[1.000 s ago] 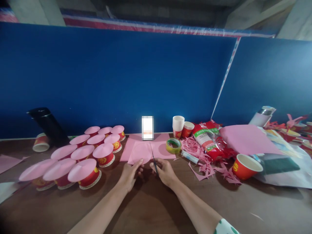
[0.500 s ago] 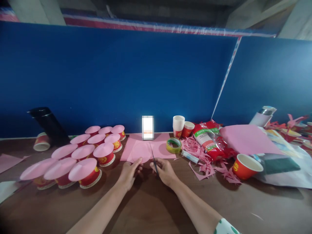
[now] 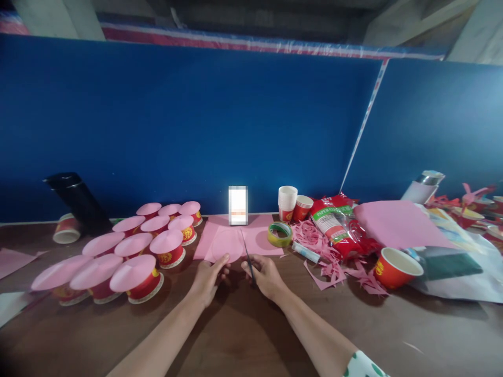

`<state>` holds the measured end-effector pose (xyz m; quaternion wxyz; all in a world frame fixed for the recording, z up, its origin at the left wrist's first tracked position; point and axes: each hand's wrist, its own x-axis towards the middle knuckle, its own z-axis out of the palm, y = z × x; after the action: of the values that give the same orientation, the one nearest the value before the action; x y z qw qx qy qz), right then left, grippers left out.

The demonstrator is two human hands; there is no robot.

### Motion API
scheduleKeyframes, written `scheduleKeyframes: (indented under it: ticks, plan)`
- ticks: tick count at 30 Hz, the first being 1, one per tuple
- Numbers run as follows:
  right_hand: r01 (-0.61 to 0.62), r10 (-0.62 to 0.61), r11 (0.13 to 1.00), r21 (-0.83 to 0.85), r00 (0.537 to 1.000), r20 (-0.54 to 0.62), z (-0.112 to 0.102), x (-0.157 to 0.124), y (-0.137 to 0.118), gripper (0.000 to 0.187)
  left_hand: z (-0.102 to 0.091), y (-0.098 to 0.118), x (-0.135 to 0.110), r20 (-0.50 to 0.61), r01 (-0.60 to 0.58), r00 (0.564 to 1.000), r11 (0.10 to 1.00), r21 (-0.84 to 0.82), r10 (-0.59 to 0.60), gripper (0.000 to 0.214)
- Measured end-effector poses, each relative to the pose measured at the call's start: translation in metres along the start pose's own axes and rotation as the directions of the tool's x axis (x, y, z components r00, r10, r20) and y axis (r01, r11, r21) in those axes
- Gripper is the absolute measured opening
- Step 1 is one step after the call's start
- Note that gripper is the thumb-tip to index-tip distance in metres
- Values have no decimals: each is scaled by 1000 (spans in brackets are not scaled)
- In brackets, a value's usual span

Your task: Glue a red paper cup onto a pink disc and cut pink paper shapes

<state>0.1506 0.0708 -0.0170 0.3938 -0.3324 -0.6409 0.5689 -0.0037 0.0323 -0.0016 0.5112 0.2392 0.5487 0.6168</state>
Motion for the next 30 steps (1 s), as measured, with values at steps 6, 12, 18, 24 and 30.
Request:
scheduleKeyframes:
  ticks: [6, 12, 18, 24, 30]
  plan:
    - [0, 0, 1000, -12, 1000, 8, 0, 0, -2, 33, 0, -1, 2, 18, 8, 1000, 1000, -15, -7, 33]
    - [-8, 8, 1000, 15, 1000, 5, 1, 0, -2, 35, -1, -2, 1, -2, -19, 1000, 1000, 16, 19, 30]
    - [-19, 19, 998, 63, 1000, 8, 2, -1, -8, 38, -2, -3, 2, 35, -33, 999, 999, 26, 32, 30]
    - [-14, 14, 999, 38, 1000, 0, 1, -1, -8, 40, -2, -2, 1, 30, -35, 999, 999, 36, 34, 28]
    - [0, 0, 1000, 27, 1000, 5, 0, -1, -7, 37, -2, -1, 1, 24, -23, 999, 999, 26, 23, 28]
